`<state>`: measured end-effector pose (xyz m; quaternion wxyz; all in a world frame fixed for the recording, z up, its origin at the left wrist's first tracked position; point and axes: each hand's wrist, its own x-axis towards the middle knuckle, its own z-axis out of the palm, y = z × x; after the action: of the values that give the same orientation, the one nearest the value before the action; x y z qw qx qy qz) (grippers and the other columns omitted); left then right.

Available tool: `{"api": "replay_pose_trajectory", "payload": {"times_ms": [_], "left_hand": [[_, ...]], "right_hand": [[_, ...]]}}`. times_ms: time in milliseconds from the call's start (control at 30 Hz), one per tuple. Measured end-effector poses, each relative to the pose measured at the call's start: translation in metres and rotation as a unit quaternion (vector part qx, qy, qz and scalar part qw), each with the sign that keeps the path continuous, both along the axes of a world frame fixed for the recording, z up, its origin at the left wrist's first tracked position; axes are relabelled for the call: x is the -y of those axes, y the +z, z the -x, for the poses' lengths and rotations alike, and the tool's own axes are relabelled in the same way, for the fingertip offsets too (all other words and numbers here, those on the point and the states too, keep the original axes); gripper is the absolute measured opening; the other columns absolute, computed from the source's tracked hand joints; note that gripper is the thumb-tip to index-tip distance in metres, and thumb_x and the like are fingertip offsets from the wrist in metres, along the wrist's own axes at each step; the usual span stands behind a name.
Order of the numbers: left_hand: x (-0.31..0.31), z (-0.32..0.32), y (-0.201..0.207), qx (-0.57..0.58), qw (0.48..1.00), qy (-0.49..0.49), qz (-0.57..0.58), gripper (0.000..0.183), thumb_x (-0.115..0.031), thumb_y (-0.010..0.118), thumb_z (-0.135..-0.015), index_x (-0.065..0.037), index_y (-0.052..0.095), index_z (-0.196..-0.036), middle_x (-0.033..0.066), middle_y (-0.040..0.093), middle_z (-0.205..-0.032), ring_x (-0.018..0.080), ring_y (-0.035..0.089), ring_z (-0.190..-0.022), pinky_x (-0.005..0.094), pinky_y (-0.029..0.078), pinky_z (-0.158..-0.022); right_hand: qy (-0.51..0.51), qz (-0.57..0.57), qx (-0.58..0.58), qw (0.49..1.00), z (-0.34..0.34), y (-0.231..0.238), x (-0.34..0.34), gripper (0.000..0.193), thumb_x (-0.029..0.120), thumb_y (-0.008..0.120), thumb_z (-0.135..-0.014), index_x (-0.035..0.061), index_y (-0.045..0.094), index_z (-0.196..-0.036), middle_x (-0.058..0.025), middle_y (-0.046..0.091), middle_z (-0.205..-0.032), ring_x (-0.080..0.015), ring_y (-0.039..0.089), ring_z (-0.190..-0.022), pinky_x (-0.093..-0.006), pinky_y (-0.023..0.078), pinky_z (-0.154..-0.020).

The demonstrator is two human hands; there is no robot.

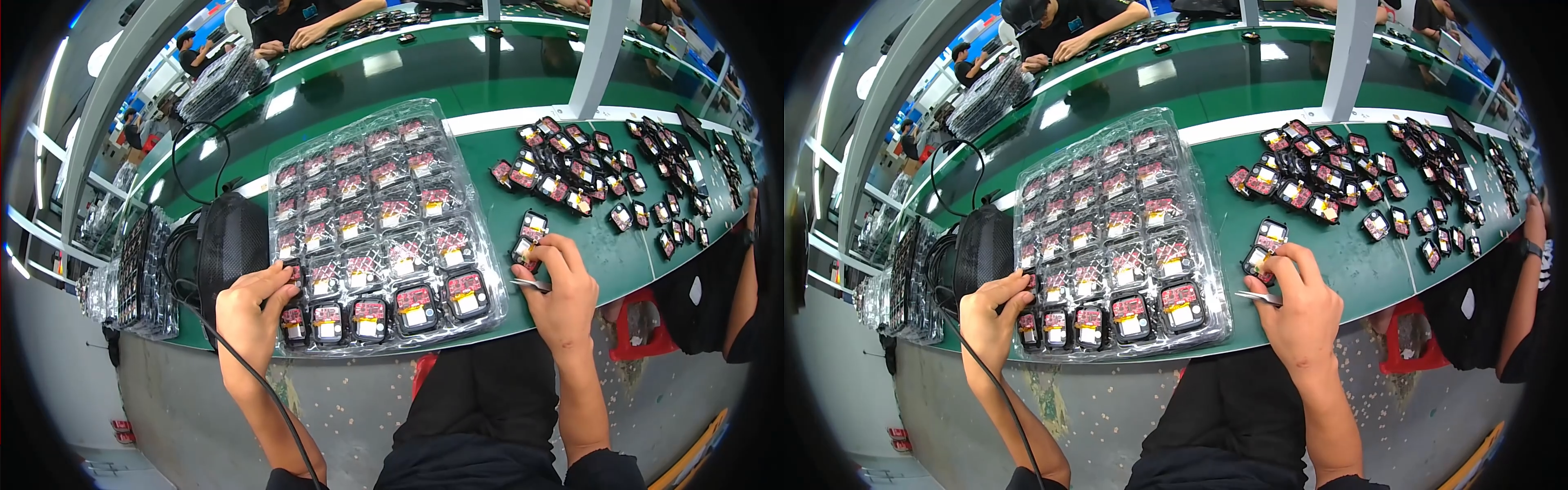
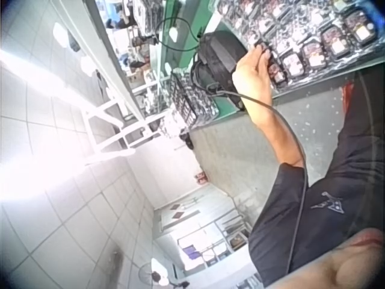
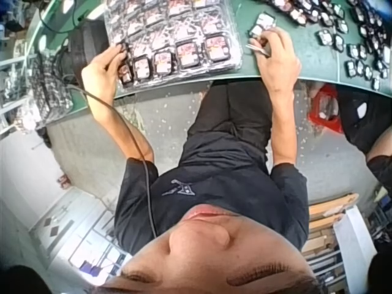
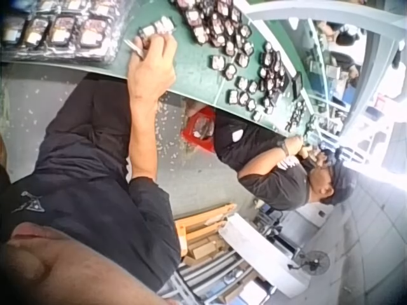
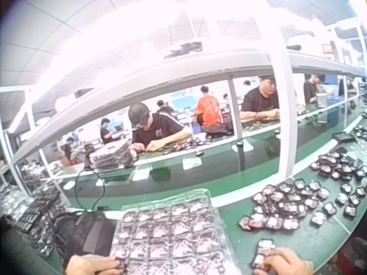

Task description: The person is assembling electronic components, specifically placing small parts into cases using a tool.

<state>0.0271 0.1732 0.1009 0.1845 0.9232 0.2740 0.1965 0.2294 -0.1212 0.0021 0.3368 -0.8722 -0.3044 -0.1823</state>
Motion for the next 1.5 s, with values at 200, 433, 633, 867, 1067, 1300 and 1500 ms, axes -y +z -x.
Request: {"api": "replay_pose_trajectory", "payload": {"times_ms": [200, 433, 633, 867, 1067, 1300, 1500], "left_hand": [[0.006, -0.006, 0.003, -0.032, 0.999, 0.024, -0.022, 0.026, -0.002, 0.08, -0.082, 0.001, 0.08, -0.109, 0.0243, 0.073, -0.123, 0.0342, 0.073, -0.11, 0.038, 0.058, -0.093], [0.003, -0.001, 0.003, 0.016, 0.998, -0.007, -0.067, 0.028, -0.002, 0.08, -0.082, 0.002, 0.078, -0.11, 0.0222, 0.066, -0.136, 0.0345, 0.066, -0.122, 0.0407, 0.052, -0.103], [0.046, 0.013, 0.008, 0.303, 0.948, -0.063, -0.07, 0.021, -0.012, 0.069, -0.099, 0.002, 0.069, -0.114, 0.0219, 0.067, -0.127, 0.0338, 0.064, -0.119, 0.0436, 0.049, -0.105], [0.157, 0.006, -0.045, 0.319, 0.857, -0.244, 0.324, 0.069, -0.05, 0.081, -0.089, 0.003, 0.063, -0.129, 0.023, 0.063, -0.121, 0.0273, 0.072, -0.089, 0.0317, 0.061, -0.062], [0.182, -0.012, -0.071, 0.305, 0.704, -0.304, 0.565, 0.068, -0.024, 0.086, -0.088, 0.008, 0.056, -0.141, 0.028, 0.049, -0.148, 0.0369, 0.061, -0.128, 0.046, 0.054, -0.106], [0.186, -0.011, -0.079, 0.318, 0.717, -0.228, 0.576, 0.068, -0.038, 0.085, -0.087, 0.005, 0.059, -0.134, 0.0256, 0.053, -0.14, 0.0332, 0.064, -0.122, 0.0489, 0.06, -0.1], [0.188, -0.005, -0.087, 0.362, 0.687, -0.201, 0.596, 0.068, -0.029, 0.084, -0.09, 0.013, 0.056, -0.136, 0.0261, 0.055, -0.137, 0.0336, 0.06, -0.128, 0.0531, 0.058, -0.105]], "right_hand": [[0.0, 0.001, 0.003, 1.0, -0.001, 0.0, -0.001, 0.027, 0.021, 0.087, -0.08, 0.0104, 0.066, -0.094, -0.0016, 0.068, -0.111, -0.0307, 0.069, -0.072, -0.042, 0.052, -0.059], [0.002, -0.038, 0.003, 0.999, -0.001, 0.002, 0.007, 0.026, 0.015, 0.089, -0.078, 0.0091, 0.068, -0.093, -0.0041, 0.069, -0.112, -0.0308, 0.072, -0.081, -0.04, 0.056, -0.063], [0.067, -0.208, -0.04, 0.975, 0.011, 0.01, 0.016, 0.039, 0.003, 0.094, -0.07, 0.0022, 0.067, -0.098, -0.0164, 0.072, -0.114, -0.0274, 0.075, -0.092, -0.0371, 0.061, -0.071], [0.278, -0.234, -0.067, 0.929, 0.044, 0.043, 0.039, 0.053, 0.019, 0.099, -0.067, 0.0048, 0.062, -0.102, -0.019, 0.075, -0.112, -0.0301, 0.077, -0.092, -0.0351, 0.063, -0.076], [0.339, -0.188, -0.162, 0.907, 0.075, 0.047, 0.046, 0.049, 0.028, 0.095, -0.073, 0.0048, 0.061, -0.099, -0.0205, 0.075, -0.114, -0.0272, 0.076, -0.085, -0.0331, 0.063, -0.071], [0.309, -0.122, -0.203, 0.921, 0.078, 0.052, 0.052, 0.063, 0.036, 0.092, -0.078, 0.0041, 0.06, -0.122, -0.0142, 0.055, -0.118, -0.0264, 0.069, -0.09, -0.0342, 0.061, -0.066], [0.31, -0.071, -0.04, 0.947, 0.075, 0.039, 0.046, 0.03, 0.01, 0.083, -0.081, 0.0046, 0.073, -0.109, -0.0073, 0.066, -0.099, -0.0181, 0.061, -0.059, -0.0305, 0.053, -0.052]]}}
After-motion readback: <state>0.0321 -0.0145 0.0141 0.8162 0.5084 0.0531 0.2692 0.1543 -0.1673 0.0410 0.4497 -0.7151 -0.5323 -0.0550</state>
